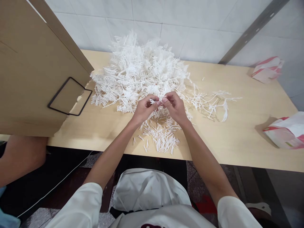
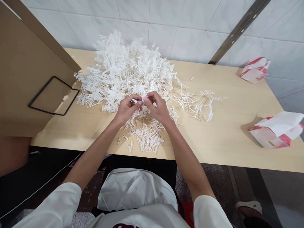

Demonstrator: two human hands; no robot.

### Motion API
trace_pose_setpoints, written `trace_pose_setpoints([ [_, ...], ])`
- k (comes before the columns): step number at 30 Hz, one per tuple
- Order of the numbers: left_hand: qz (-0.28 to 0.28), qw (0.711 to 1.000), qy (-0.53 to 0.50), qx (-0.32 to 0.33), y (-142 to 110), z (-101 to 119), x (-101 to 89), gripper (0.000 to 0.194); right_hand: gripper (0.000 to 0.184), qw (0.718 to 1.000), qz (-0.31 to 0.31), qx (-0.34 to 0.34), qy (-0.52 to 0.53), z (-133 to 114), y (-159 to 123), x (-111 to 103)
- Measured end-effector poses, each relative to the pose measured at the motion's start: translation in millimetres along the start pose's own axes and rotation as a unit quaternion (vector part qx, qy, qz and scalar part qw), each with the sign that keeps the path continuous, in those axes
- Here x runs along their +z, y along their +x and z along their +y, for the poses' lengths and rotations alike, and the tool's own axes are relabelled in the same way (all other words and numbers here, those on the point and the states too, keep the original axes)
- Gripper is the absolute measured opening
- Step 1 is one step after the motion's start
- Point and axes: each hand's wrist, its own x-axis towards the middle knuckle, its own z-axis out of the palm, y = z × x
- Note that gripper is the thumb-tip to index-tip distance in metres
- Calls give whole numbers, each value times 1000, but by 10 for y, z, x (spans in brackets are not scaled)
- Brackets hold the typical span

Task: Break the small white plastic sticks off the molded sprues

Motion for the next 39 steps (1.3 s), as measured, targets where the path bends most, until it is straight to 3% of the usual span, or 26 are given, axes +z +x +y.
trace_pose_setpoints([
  [9,-19,991,130,26,-46,2,28,24,32,996,17,-19,-83,19,-11,21],
  [13,-49,991,119,24,-37,24,-18,25,35,1000,12,9,-25,17,-24,86],
  [16,-57,995,84,14,-47,52,-12,28,40,995,63,32,67,18,31,68],
  [19,-26,998,51,2,-55,50,41,29,45,988,103,45,105,29,105,-14],
  [24,21,1000,18,-2,-42,-1,86,31,41,995,5,50,84,-4,100,-45],
  [31,-24,1000,4,-2,-59,-18,74,38,40,995,-81,31,-51,-61,12,17],
  [34,-52,998,-22,-13,-58,-10,75,43,44,992,-118,33,-29,-73,17,-16],
  [39,-49,998,-35,-35,-52,-23,52,49,44,990,-130,45,32,-60,5,-10],
])
